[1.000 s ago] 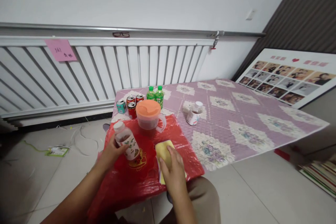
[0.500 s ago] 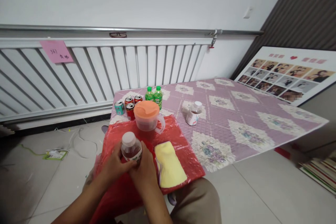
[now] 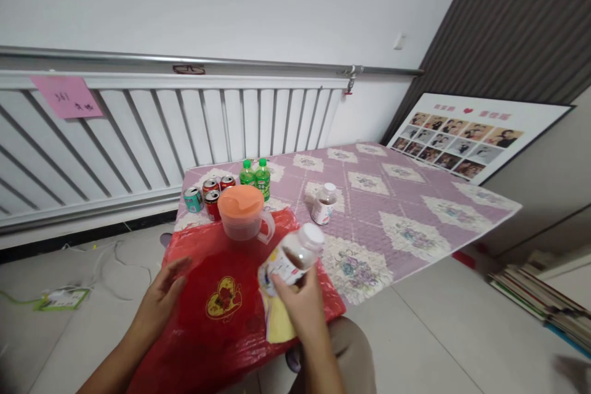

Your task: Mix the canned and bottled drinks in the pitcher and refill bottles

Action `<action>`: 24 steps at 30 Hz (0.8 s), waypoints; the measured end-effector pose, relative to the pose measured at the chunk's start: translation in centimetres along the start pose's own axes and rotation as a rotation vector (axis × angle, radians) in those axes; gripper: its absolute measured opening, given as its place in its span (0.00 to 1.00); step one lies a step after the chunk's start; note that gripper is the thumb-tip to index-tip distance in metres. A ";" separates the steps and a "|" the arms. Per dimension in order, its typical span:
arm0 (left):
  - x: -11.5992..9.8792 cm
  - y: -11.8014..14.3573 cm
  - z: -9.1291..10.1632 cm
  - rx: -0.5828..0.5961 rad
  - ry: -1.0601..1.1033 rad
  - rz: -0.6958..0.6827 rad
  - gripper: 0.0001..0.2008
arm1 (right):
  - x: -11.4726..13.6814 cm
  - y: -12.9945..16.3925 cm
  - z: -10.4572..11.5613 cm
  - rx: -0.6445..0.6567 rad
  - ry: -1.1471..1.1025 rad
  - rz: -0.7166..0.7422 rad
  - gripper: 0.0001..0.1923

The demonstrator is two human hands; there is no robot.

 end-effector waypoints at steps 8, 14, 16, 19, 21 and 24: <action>6.2 4.3 2.0 -0.055 -0.213 0.114 0.23 | -0.7 -9.4 10.9 -0.497 -0.013 0.064 0.31; 6.9 5.1 1.5 -0.091 -0.186 0.161 0.26 | -2.2 -14.1 13.5 -0.567 0.017 0.049 0.32; 7.1 5.1 1.5 -0.092 -0.237 0.145 0.25 | -2.3 -15.2 13.7 -0.555 0.024 0.055 0.31; 7.2 5.2 1.5 -0.056 -0.324 0.070 0.24 | -2.6 -16.4 13.7 -0.538 0.033 0.071 0.31; 7.2 5.2 1.5 -0.032 -0.364 0.011 0.22 | -3.0 -16.9 13.6 -0.546 0.041 0.079 0.32; 7.8 5.2 1.6 -0.018 -0.394 -0.019 0.21 | -3.8 -17.4 13.4 -0.556 0.058 0.085 0.33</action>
Point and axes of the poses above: each hand's wrist, its own y-axis away from the middle knuckle, its own z-axis out of the back of the hand, x = y × z, the point moved 7 cm from there along -y, towards the middle knuckle, and after that the axes turned 15 degrees about -z, right-handed, at the moved point
